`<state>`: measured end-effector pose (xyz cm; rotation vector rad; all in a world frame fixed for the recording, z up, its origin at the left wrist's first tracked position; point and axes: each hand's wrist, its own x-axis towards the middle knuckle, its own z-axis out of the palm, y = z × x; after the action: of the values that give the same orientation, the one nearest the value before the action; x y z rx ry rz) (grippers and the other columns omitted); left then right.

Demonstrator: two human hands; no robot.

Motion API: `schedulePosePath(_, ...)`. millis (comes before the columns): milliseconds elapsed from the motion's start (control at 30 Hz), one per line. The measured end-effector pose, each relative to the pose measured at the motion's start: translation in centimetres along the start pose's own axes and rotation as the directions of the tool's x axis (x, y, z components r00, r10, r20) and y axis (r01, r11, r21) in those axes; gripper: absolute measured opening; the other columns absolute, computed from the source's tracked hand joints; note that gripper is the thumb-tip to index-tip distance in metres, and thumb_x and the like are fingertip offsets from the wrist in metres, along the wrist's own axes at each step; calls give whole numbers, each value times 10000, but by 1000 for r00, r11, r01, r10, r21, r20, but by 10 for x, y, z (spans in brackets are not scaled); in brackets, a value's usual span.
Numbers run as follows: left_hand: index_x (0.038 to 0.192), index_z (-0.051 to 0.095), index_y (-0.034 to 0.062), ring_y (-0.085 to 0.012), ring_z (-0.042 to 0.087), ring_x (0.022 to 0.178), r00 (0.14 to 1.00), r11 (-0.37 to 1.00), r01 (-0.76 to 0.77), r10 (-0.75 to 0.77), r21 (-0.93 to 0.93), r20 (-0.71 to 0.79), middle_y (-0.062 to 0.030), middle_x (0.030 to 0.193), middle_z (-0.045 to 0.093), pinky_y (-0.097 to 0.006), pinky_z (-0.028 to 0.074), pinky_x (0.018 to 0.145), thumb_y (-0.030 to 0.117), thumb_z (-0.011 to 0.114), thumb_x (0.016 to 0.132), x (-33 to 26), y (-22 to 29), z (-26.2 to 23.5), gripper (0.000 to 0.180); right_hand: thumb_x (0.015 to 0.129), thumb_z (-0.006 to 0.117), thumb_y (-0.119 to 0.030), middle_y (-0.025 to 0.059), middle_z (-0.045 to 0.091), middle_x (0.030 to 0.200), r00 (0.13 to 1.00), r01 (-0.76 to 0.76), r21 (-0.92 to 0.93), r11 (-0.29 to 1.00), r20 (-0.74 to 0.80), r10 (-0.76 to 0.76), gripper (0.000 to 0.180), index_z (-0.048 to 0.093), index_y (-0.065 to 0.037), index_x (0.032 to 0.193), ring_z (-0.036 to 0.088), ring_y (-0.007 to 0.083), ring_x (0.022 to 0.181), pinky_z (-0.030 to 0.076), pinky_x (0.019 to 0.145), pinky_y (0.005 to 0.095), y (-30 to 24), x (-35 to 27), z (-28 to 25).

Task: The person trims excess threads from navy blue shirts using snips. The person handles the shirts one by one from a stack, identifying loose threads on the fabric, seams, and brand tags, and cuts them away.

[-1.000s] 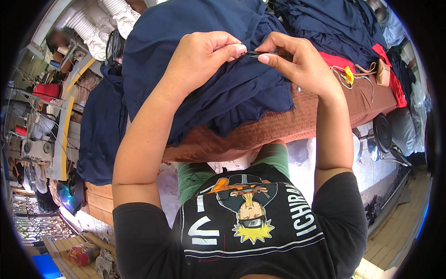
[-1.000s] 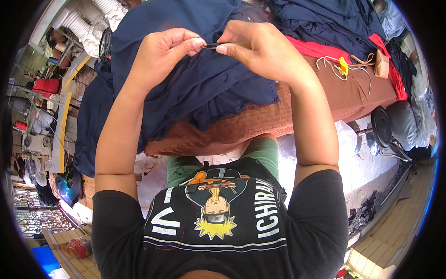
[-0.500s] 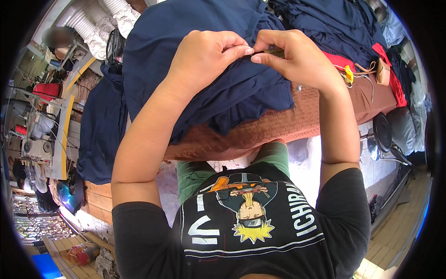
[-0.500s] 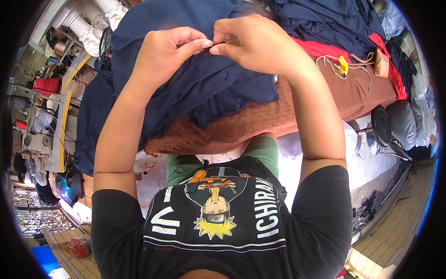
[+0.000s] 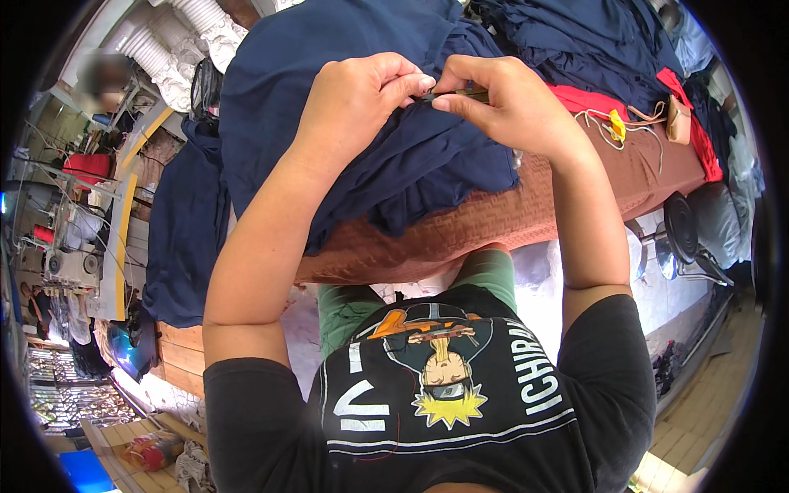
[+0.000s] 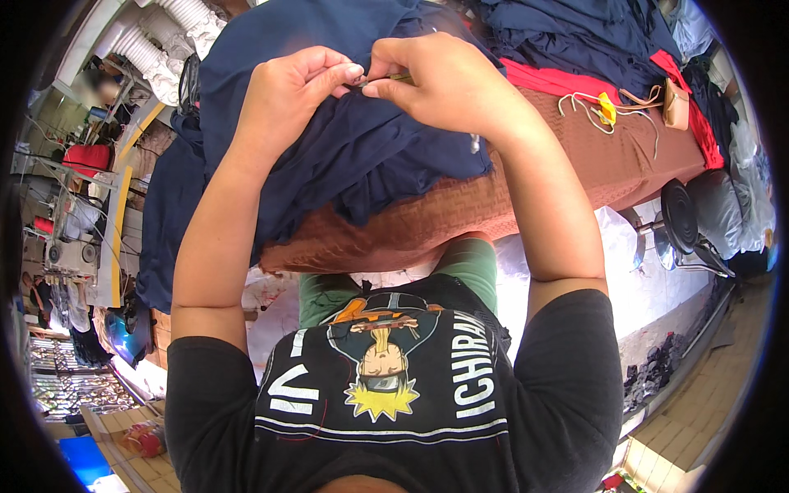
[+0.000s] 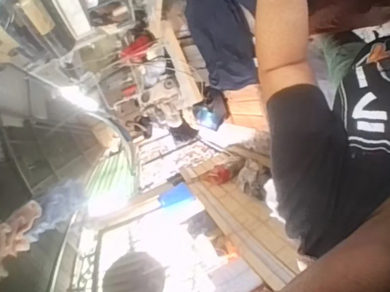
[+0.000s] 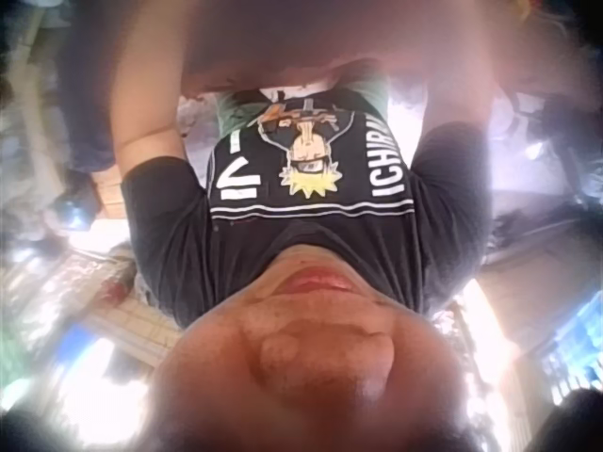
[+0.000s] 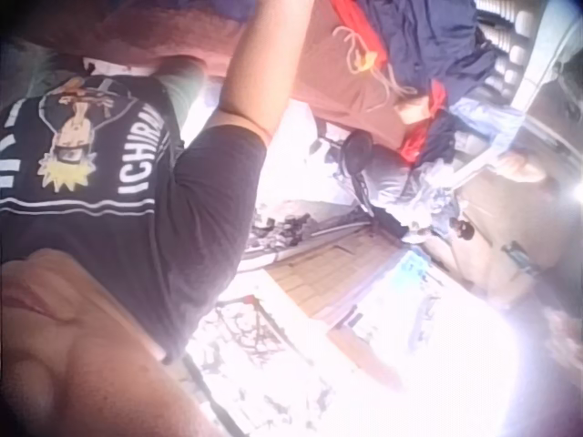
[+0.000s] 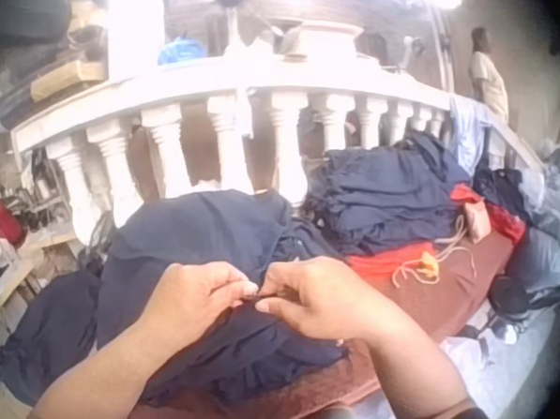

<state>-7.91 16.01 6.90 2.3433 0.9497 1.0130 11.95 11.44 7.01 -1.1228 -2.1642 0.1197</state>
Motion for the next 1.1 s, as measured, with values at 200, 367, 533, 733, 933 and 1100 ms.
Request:
schedulePosePath(200,784,713,26,-209,592,1059,813,829,-555,525,66,251,-95,1122,662,-350,433,937,175,678,839,-4,38,-46,162,879,671,-122,-9,584,659,998,-31,10,999,-59,32,123,613,-13,880,470,69,584,381,533,268,3,-7,-17)
schedulePosePath(367,690,703,29,-211,578,1021,514,534,-845,824,-23,240,-113,1087,652,-357,438,869,324,564,928,13,72,-87,403,915,644,-132,-27,602,848,979,-88,238,967,-160,129,156,628,6,987,518,29,809,423,725,192,26,-24,-46)
schedulePosePath(533,856,709,62,-262,579,1004,658,665,-741,694,90,293,-89,1052,658,-396,431,889,178,548,921,22,79,-60,209,918,627,-159,-22,589,796,955,-66,304,950,-255,148,159,622,-24,1003,531,47,747,428,658,201,34,-37,-50)
schedulePosePath(733,1011,679,91,-279,535,1113,840,754,-526,389,394,378,-72,1116,638,-399,404,949,120,566,894,26,37,-29,166,760,803,-320,-61,514,612,922,-336,247,909,-113,371,322,696,-29,846,444,37,578,334,505,230,7,-34,-10)
schedulePosePath(933,976,682,74,-287,553,1084,834,784,-544,469,299,290,-81,1083,648,-400,414,953,73,588,851,31,41,-25,157,804,747,-212,80,670,696,902,-351,456,818,-70,427,211,720,-11,863,586,93,632,473,609,266,12,-38,57)
schedulePosePath(1100,1021,681,106,-291,512,1165,822,776,-542,410,323,394,-88,1153,624,-415,396,981,62,553,864,32,22,-31,207,745,795,-135,26,679,755,942,-162,572,804,331,-45,202,709,-9,877,576,81,674,459,628,246,-25,-61,8)
